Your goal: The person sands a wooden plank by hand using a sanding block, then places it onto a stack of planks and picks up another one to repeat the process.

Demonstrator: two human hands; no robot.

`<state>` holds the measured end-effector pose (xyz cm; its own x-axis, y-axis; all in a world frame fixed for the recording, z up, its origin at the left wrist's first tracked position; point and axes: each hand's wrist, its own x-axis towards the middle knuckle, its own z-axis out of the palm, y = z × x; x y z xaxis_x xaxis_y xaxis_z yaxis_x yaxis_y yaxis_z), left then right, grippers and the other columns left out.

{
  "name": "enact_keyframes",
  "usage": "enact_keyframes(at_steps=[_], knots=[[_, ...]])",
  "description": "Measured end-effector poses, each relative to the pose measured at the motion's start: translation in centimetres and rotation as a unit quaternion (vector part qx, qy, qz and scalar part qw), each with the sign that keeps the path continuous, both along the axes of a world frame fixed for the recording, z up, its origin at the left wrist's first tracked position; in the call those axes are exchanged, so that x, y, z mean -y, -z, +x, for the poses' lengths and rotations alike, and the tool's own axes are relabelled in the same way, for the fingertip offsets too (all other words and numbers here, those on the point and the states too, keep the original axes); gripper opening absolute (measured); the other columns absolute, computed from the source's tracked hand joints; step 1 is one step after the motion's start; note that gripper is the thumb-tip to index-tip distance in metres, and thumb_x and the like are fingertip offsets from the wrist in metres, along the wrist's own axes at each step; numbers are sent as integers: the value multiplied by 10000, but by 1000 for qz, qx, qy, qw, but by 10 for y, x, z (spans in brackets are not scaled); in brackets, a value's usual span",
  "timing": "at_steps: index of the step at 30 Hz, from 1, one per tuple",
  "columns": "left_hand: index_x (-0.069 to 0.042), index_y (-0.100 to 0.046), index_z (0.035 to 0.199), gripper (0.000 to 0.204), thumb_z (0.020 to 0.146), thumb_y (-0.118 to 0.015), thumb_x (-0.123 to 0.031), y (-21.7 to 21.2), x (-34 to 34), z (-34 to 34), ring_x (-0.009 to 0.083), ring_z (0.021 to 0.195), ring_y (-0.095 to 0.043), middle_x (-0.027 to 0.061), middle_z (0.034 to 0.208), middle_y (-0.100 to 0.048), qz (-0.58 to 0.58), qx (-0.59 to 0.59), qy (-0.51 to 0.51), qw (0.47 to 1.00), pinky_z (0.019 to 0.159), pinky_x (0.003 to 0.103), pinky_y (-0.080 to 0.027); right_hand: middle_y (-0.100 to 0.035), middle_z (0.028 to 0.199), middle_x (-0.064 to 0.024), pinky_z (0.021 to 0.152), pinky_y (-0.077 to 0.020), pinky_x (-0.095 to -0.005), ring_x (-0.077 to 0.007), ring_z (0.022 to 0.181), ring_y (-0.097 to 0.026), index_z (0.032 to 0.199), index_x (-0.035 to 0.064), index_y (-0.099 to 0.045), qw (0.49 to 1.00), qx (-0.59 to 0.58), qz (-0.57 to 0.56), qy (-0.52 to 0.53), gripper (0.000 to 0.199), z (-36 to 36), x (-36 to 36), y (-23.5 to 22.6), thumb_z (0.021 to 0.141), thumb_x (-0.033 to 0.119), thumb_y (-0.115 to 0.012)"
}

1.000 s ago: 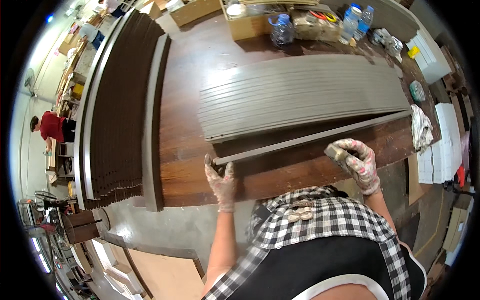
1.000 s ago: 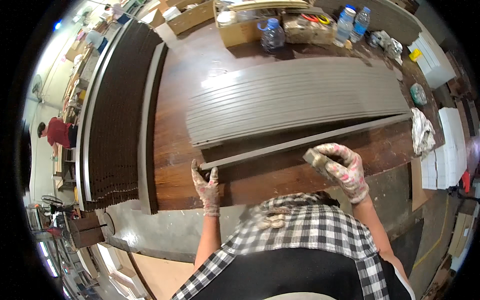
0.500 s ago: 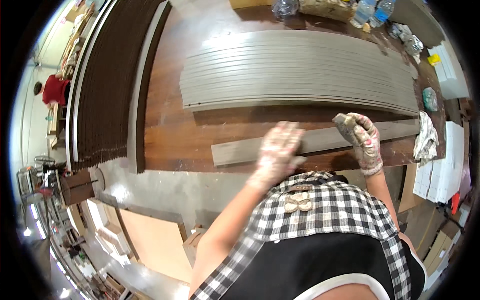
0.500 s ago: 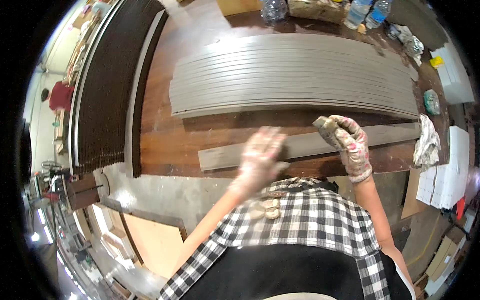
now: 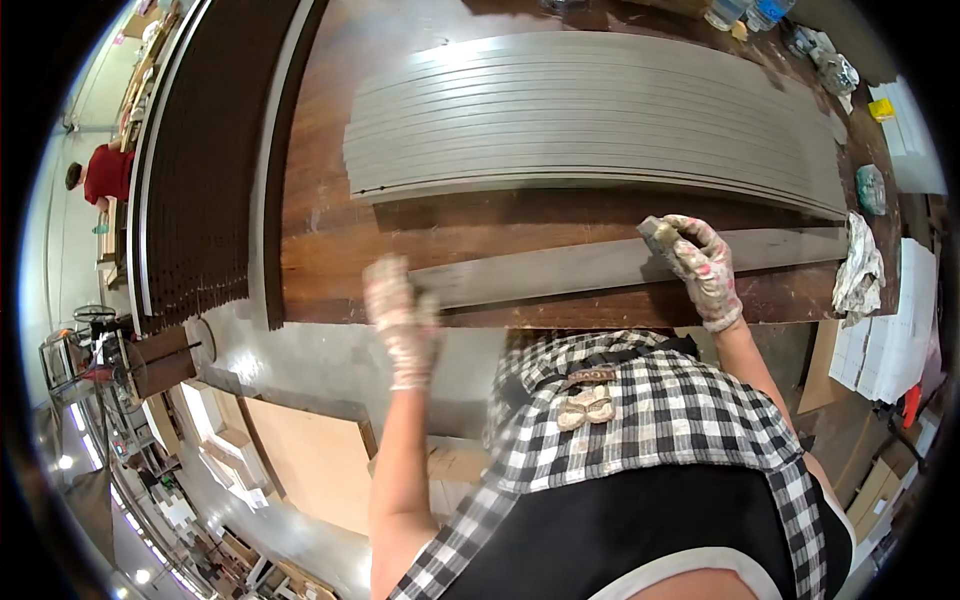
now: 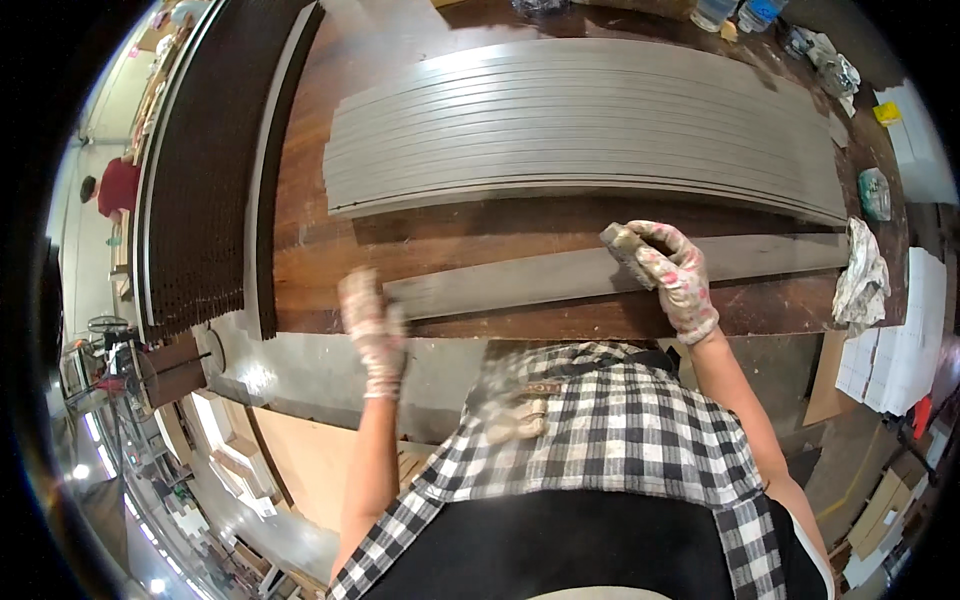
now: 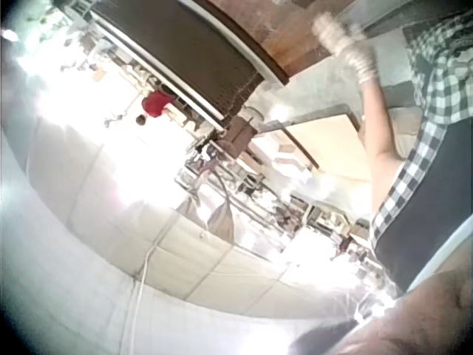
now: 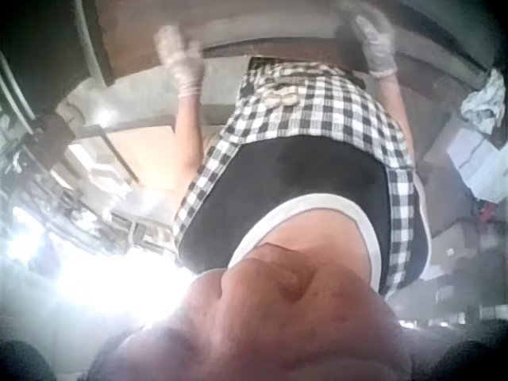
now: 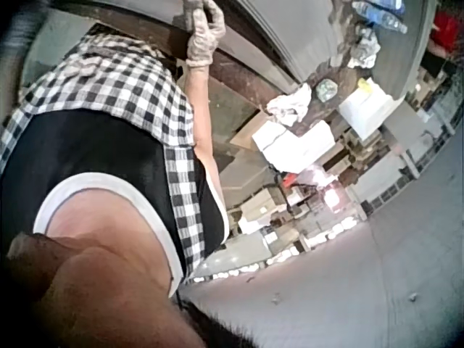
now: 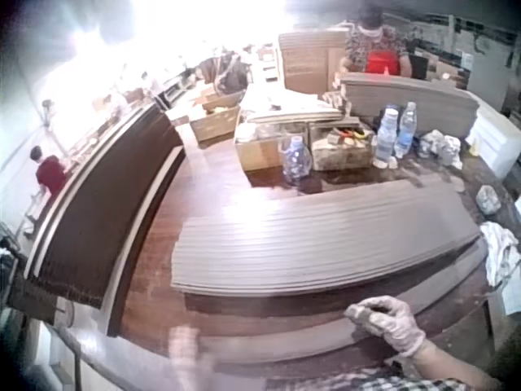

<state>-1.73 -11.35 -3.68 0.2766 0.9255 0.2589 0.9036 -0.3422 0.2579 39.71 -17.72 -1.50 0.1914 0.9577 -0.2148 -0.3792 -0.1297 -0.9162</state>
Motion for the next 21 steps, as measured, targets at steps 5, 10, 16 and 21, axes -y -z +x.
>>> enact_keyframes(at_steps=[5,10,16,21], knots=[[-57,-401,1468,826,758,-788,-222,-3,0,161,364,1427,-333,148,1523,-399,-28,110,166,980,1185,501,-253,-655,1218,-140,1013,-500,-360,-236,1129,-638,1213,-9,-611,1000,8,7,3,283,-11,-16,23,936,51,-598],[-52,-357,1491,824,823,-720,-370,9,-6,199,386,1435,-305,181,1559,-320,-30,106,147,983,1183,516,-239,-673,1173,-114,988,-503,-329,-190,1082,-644,1178,-4,-634,998,-24,44,25,249,-18,-27,27,937,43,-590],[-65,-288,1527,838,875,-644,-453,24,-1,94,365,1484,-195,147,1591,-270,-33,-82,-70,994,1211,531,-108,-676,1162,-94,992,-487,-323,-168,1075,-633,1165,6,-646,997,35,60,18,239,-5,-20,45,934,47,-602],[-57,-253,1538,939,844,-644,-552,9,12,136,350,1508,-116,160,1613,-208,-93,-41,-6,995,1220,516,-89,-644,1221,-128,1036,-476,-385,-248,1156,-615,1187,9,-609,997,36,67,-34,239,-5,-26,44,953,54,-585]])
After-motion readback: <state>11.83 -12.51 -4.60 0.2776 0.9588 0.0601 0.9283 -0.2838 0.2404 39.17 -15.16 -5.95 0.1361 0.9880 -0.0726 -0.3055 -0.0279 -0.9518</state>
